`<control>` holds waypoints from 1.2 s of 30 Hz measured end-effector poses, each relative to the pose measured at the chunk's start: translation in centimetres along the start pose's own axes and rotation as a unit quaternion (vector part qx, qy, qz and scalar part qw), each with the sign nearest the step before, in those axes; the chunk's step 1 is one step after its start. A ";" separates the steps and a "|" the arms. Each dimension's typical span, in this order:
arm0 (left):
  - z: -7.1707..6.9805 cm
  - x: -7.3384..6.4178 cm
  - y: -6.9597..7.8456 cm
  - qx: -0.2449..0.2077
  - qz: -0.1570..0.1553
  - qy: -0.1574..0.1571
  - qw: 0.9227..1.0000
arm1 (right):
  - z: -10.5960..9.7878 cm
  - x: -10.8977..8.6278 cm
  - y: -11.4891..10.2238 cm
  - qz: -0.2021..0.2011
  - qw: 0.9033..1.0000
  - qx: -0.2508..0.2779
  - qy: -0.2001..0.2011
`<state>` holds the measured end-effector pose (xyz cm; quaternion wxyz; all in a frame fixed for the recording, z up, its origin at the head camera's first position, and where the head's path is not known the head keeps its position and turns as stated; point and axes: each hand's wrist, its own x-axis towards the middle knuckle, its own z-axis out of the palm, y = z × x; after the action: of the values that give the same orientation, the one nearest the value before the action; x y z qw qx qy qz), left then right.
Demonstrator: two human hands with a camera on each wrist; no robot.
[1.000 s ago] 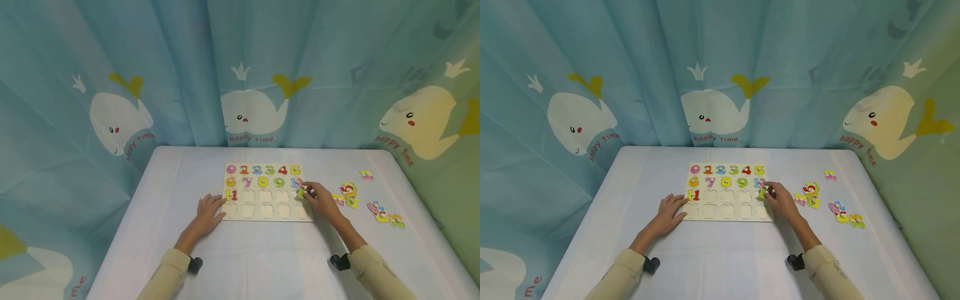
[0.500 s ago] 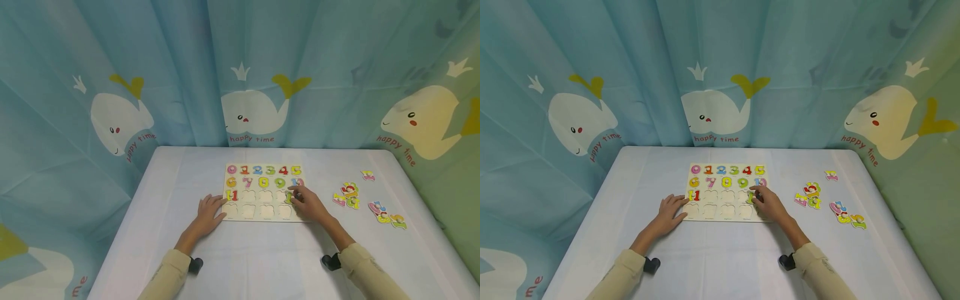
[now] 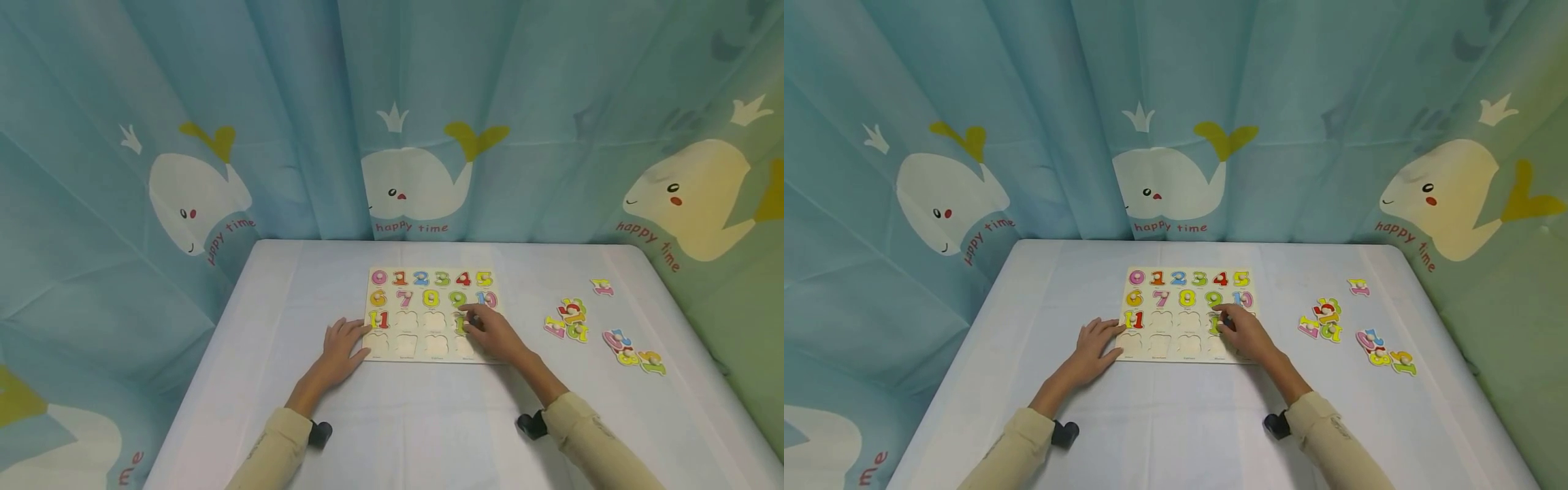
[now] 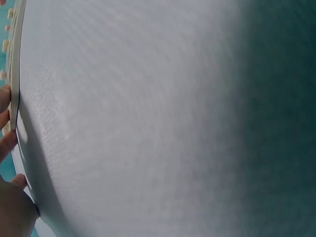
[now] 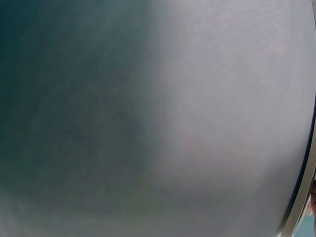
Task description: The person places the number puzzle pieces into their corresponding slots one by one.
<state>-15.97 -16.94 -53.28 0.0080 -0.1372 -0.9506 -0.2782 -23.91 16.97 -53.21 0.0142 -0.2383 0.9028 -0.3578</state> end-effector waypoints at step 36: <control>-0.4 -0.1 0.2 -0.006 0.000 -0.003 1.000 | 3.8 3.4 -3.9 -0.033 0.998 0.005 -0.053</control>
<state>-15.81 -16.96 -52.85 0.0042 -0.1383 -0.9489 -0.2836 -24.56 10.62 -53.01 0.0512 -0.2865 0.8905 -0.3496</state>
